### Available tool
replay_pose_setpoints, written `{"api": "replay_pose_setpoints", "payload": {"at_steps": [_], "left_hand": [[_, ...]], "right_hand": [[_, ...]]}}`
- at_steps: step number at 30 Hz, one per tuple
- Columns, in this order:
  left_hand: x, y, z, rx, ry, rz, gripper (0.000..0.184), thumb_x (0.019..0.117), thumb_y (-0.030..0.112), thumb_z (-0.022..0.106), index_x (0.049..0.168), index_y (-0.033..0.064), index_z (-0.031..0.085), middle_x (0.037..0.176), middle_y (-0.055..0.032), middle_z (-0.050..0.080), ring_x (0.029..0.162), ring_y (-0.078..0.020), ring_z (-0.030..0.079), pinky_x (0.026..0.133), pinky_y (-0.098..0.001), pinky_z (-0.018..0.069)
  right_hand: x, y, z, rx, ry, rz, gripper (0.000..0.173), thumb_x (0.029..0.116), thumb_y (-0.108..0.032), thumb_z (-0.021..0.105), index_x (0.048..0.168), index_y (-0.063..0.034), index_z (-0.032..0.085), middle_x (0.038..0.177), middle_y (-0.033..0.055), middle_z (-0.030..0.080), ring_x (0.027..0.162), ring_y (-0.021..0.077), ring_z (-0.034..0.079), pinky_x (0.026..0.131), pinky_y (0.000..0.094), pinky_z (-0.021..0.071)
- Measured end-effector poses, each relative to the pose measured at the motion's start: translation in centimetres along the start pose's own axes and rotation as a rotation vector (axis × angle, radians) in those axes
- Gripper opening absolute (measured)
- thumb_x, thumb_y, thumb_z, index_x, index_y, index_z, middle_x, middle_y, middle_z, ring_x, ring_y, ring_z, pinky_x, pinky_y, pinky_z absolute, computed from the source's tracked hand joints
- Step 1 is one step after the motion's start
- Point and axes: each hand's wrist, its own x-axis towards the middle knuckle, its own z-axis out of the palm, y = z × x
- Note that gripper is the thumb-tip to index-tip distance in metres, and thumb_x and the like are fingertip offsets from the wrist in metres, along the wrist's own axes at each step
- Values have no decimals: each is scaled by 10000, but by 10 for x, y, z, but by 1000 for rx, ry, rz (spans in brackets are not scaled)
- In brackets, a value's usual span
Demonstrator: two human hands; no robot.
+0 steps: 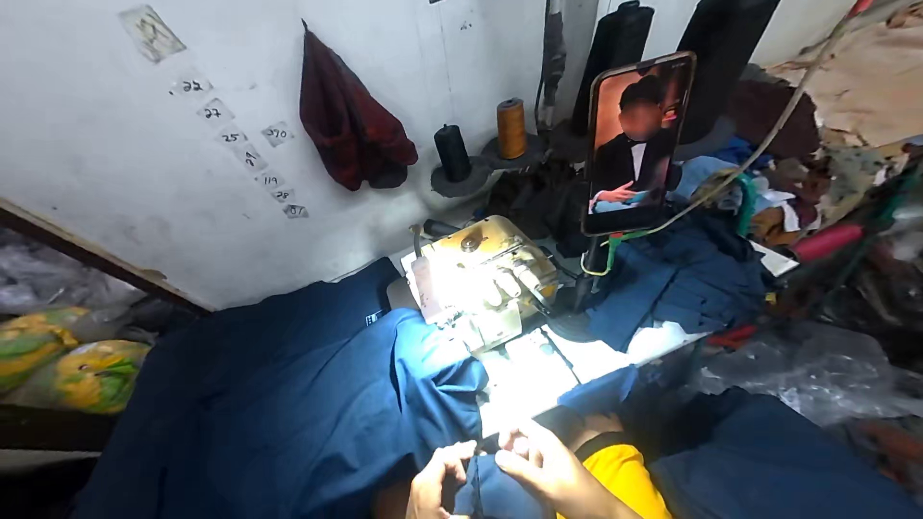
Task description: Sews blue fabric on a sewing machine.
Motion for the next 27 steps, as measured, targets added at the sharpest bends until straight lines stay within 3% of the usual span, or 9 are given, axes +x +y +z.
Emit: {"api": "replay_pose_setpoints", "payload": {"at_steps": [1, 4, 7, 10, 13, 17, 22, 24, 27], "left_hand": [[2, -2, 0, -97, -46, -13, 238, 760, 2, 703, 937, 69, 560, 1121, -70, 701, 1128, -142, 669, 983, -341, 561], [7, -3, 1, -366, -154, -34, 240, 790, 88, 736, 874, 161, 523, 992, 55, 580, 931, 1, 563, 787, -173, 478], [10, -4, -7, -298, -193, -36, 202, 764, 66, 789, 857, 99, 612, 929, 13, 596, 901, -57, 591, 790, -216, 516], [10, -3, -11, -136, -182, -44, 147, 816, 102, 852, 882, 61, 727, 973, -40, 717, 972, -135, 685, 884, -300, 587], [8, -1, -6, -59, -96, -84, 71, 914, 129, 768, 905, 59, 758, 1002, -37, 755, 983, -140, 717, 906, -318, 603], [11, 3, 3, -70, 51, -219, 112, 873, 83, 788, 980, 60, 764, 982, -20, 769, 930, -132, 737, 873, -305, 625], [27, 8, -18, -26, -122, -299, 195, 930, 163, 743, 1110, 90, 742, 1030, -6, 730, 932, -123, 708, 840, -298, 617], [43, 14, -41, 108, -216, -222, 141, 987, 208, 671, 1061, 116, 748, 991, 18, 692, 927, -84, 670, 836, -264, 586], [79, 38, -62, 346, -119, -18, 144, 1008, 210, 619, 966, 133, 733, 946, 39, 665, 881, -40, 633, 778, -212, 546]], "right_hand": [[0, -1, 0, 21, 4, -3, 146, 958, -157, 690, 1071, -134, 600, 733, -74, 642, 599, 7, 580, 549, 194, 490], [-1, -7, -10, 3, -8, 1, 119, 938, -174, 727, 994, -120, 638, 788, -61, 669, 672, 16, 624, 608, 192, 528], [-3, -10, -32, -87, -177, 18, 198, 920, -284, 774, 865, -121, 674, 776, -59, 653, 702, 17, 606, 620, 193, 502], [-5, -10, -45, -285, -339, 30, 304, 874, -420, 806, 861, -135, 699, 812, -57, 653, 773, 15, 603, 670, 216, 496], [-6, -1, -38, -402, -225, 44, 323, 960, -409, 705, 836, -111, 682, 737, -36, 616, 699, 21, 571, 623, 222, 457], [-5, 6, -31, -435, -139, 61, 282, 998, -391, 653, 1107, -144, 733, 796, -25, 667, 683, 40, 592, 651, 241, 506], [-3, -1, -31, -419, -134, -119, 224, 1046, -249, 587, 982, -87, 728, 848, -7, 709, 763, 33, 657, 714, 223, 556], [3, -9, -33, -483, -42, -230, 229, 1041, -248, 593, 947, -94, 734, 851, -14, 717, 807, 28, 670, 748, 219, 562], [18, -24, -28, -536, 127, -360, 203, 1030, -238, 613, 958, -105, 749, 911, -29, 728, 873, 7, 673, 802, 198, 566]]}}
